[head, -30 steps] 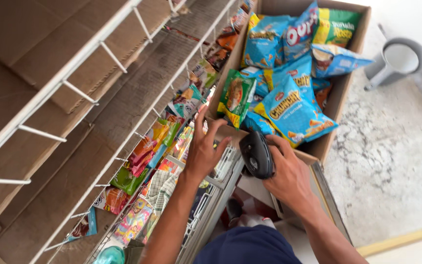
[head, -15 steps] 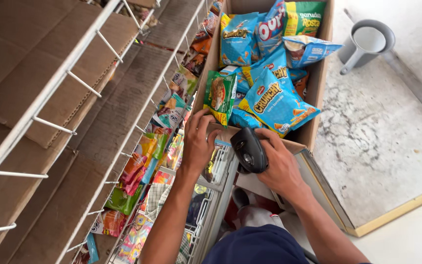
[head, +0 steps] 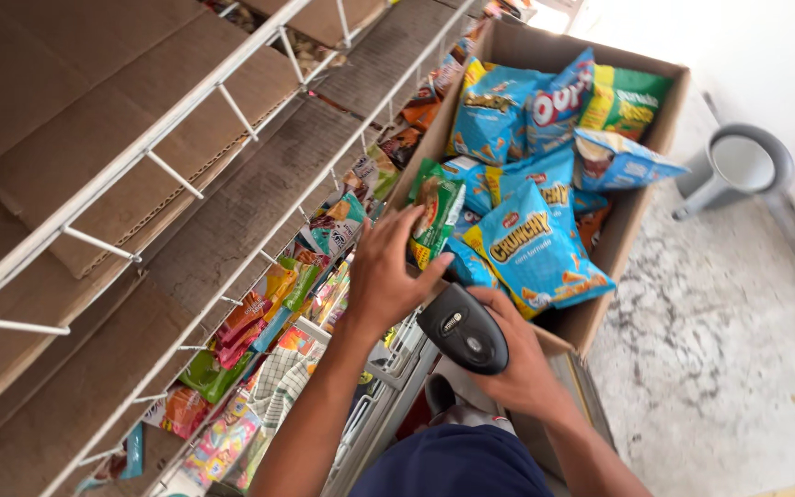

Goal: The person sprays the glass door of a refrigerator and wipes it with a cloth before scanning and placing snack bags onto wire shelves in a store.

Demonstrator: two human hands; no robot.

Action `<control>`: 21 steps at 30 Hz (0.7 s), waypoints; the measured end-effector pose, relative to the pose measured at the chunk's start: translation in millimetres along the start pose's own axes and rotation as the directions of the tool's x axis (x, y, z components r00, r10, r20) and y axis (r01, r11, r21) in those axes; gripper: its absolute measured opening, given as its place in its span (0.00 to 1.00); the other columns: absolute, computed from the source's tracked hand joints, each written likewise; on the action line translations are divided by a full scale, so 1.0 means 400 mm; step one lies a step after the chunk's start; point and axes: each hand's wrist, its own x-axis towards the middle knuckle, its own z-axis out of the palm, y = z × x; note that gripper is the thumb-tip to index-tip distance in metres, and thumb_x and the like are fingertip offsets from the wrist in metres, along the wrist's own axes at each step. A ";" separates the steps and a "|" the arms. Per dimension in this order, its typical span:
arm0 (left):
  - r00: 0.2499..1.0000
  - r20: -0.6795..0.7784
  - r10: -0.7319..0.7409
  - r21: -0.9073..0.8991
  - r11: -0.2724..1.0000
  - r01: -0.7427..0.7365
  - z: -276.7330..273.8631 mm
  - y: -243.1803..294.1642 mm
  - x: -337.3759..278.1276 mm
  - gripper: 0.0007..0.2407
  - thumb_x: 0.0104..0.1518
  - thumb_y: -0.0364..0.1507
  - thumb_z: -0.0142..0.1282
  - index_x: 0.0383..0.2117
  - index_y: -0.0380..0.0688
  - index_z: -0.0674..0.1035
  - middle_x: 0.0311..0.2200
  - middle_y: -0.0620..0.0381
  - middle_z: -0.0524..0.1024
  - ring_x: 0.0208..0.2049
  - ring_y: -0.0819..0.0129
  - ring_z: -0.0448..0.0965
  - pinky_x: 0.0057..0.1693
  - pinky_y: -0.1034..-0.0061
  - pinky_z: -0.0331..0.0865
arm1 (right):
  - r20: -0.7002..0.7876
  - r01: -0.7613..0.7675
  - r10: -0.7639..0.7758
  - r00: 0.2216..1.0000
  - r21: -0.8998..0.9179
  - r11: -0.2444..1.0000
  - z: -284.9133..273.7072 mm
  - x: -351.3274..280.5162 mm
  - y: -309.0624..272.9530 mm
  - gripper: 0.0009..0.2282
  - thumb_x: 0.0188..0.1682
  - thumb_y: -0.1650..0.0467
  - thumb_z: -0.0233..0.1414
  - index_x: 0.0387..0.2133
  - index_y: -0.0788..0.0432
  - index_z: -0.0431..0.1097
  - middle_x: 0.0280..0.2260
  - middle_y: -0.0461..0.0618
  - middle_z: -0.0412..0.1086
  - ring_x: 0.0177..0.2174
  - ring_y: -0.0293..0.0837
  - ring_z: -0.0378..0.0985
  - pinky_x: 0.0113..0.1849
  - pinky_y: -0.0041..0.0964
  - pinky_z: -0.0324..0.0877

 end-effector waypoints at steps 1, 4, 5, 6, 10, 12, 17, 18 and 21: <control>1.000 -0.014 -0.012 0.008 1.000 0.012 0.017 0.000 0.010 0.30 0.55 0.46 0.61 0.59 0.40 0.72 0.56 0.41 0.75 0.61 0.45 0.71 0.69 0.45 0.53 | -0.006 0.020 -0.020 1.000 0.004 1.000 0.000 -0.001 0.009 0.22 0.34 0.77 0.61 0.46 0.65 0.70 0.50 0.56 0.69 0.50 0.52 0.74 0.51 0.39 0.69; 0.991 0.050 -0.122 0.105 0.988 0.116 0.073 -0.005 0.031 0.33 0.53 0.43 0.60 0.62 0.34 0.66 0.48 0.39 0.78 0.52 0.46 0.77 0.72 0.42 0.45 | 0.040 -0.252 0.251 0.967 0.031 0.967 -0.002 -0.011 0.025 0.17 0.40 0.73 0.67 0.41 0.65 0.72 0.35 0.54 0.72 0.34 0.48 0.78 0.40 0.35 0.73; 0.989 0.057 -0.136 0.062 0.989 0.133 0.087 -0.007 0.036 0.30 0.61 0.39 0.55 0.66 0.33 0.62 0.46 0.37 0.78 0.54 0.44 0.77 0.75 0.48 0.47 | 0.063 -0.247 0.245 0.967 0.032 0.968 0.003 -0.014 0.029 0.17 0.40 0.73 0.67 0.41 0.65 0.72 0.35 0.54 0.72 0.34 0.48 0.78 0.40 0.35 0.73; 0.987 0.063 -0.150 0.018 0.989 0.149 0.090 -0.010 0.035 0.27 0.69 0.35 0.50 0.70 0.32 0.59 0.44 0.35 0.78 0.56 0.42 0.78 0.77 0.53 0.48 | -0.002 -0.194 0.194 0.981 0.066 0.979 0.011 -0.019 0.031 0.19 0.39 0.74 0.66 0.44 0.65 0.71 0.35 0.52 0.74 0.34 0.45 0.79 0.40 0.34 0.73; 0.980 0.046 -0.193 -0.190 0.962 0.198 0.029 -0.010 -0.018 0.25 0.66 0.31 0.50 0.69 0.39 0.63 0.48 0.37 0.80 0.56 0.41 0.75 0.67 0.58 0.59 | -0.038 -0.164 0.170 0.985 0.123 0.979 0.011 -0.038 0.062 0.19 0.37 0.75 0.66 0.42 0.66 0.71 0.34 0.50 0.78 0.33 0.39 0.79 0.39 0.33 0.74; 0.972 -0.048 -0.230 -0.563 0.810 0.164 -0.003 -0.015 -0.083 0.21 0.69 0.31 0.49 0.66 0.38 0.64 0.54 0.46 0.78 0.56 0.61 0.78 0.62 0.69 0.66 | -0.033 -0.200 0.213 0.976 0.228 0.953 0.029 -0.055 0.086 0.19 0.38 0.77 0.65 0.43 0.66 0.71 0.34 0.50 0.79 0.34 0.38 0.81 0.39 0.33 0.76; 0.892 -0.099 -0.440 -0.834 0.526 0.167 -0.002 -0.056 -0.306 0.15 0.69 0.27 0.52 0.58 0.36 0.71 0.47 0.60 0.75 0.47 0.78 0.72 0.54 0.79 0.68 | -0.049 -0.204 0.231 0.972 0.316 0.927 0.073 -0.075 0.119 0.15 0.42 0.80 0.62 0.44 0.67 0.73 0.37 0.50 0.80 0.36 0.38 0.83 0.41 0.32 0.77; 0.884 -0.149 -0.443 -0.860 0.499 0.105 0.002 -0.066 -0.351 0.12 0.68 0.26 0.52 0.56 0.36 0.72 0.48 0.64 0.74 0.49 0.81 0.71 0.56 0.81 0.67 | -0.078 -0.166 0.204 0.976 0.344 0.924 0.086 -0.074 0.118 0.14 0.44 0.80 0.61 0.44 0.67 0.73 0.38 0.50 0.79 0.38 0.39 0.82 0.42 0.32 0.77; 0.792 -0.157 -0.590 -0.754 0.589 0.289 -0.003 -0.082 -0.497 0.07 0.70 0.26 0.54 0.47 0.34 0.78 0.30 0.66 0.72 0.30 0.81 0.63 0.36 0.81 0.59 | -0.060 -0.180 0.216 0.974 0.367 0.913 0.128 -0.087 0.104 0.13 0.46 0.79 0.61 0.44 0.67 0.74 0.39 0.49 0.78 0.39 0.39 0.80 0.43 0.32 0.76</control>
